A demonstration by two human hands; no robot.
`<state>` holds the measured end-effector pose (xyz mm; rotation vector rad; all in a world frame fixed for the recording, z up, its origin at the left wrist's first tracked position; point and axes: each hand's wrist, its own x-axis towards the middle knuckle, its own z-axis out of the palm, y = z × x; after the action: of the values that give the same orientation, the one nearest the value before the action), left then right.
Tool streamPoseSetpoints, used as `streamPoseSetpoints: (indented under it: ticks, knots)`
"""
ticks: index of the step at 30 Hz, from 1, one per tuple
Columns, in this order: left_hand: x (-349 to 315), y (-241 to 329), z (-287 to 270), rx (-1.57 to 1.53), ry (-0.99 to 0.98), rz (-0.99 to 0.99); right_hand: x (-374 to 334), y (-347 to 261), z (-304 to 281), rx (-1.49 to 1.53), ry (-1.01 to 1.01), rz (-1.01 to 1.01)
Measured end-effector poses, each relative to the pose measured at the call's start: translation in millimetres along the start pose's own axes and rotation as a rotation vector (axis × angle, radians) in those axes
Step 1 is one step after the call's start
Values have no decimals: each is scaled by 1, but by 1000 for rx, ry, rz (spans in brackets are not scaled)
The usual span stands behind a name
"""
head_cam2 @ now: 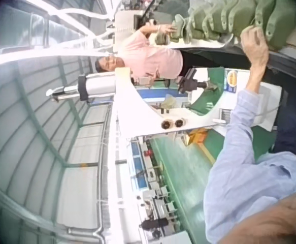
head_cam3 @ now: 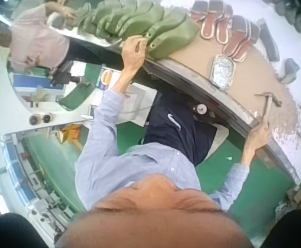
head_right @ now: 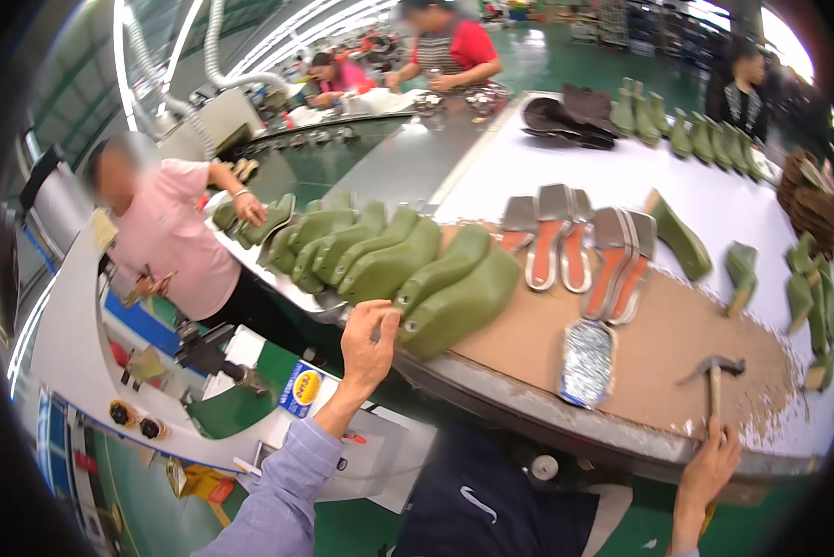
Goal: The person repeatedly picks up green shoe uppers and insoles, aligns them, and uses a hammer to drive nails into the insole to attach the upper. They handle multiple pairs sequentially, placing finished units aside on the table.
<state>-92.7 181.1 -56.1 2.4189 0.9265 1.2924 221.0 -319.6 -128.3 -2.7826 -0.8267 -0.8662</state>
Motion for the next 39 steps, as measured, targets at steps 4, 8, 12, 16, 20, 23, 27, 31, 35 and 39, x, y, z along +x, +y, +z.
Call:
streamPoseSetpoints:
  ticks: [4,8,12,16,20,23,27,31,35,39]
  knots:
    - [34,-59,-24,213,228,-15,13,-63,-23,138,87,-96]
    - [56,-145,-51,564,232,-326,17,-85,9,334,-72,-56]
    - [70,-182,-59,250,107,-392,18,-87,12,283,-103,-29]
    - [82,-164,-27,421,76,-304,35,-114,-24,168,-46,-79]
    - [85,-170,-19,508,80,-302,38,-118,-20,162,36,-121]
    - [91,-174,-19,549,83,-270,38,-119,-18,158,37,-131]
    - [100,-175,-15,631,45,-270,40,-122,-19,159,35,-120]
    - [103,-175,-14,598,62,-263,37,-118,-17,157,22,-118]
    - [105,-181,-15,509,56,-287,38,-122,-20,175,13,-109]
    - [111,-202,-28,497,72,-229,41,-124,-20,267,64,-110]
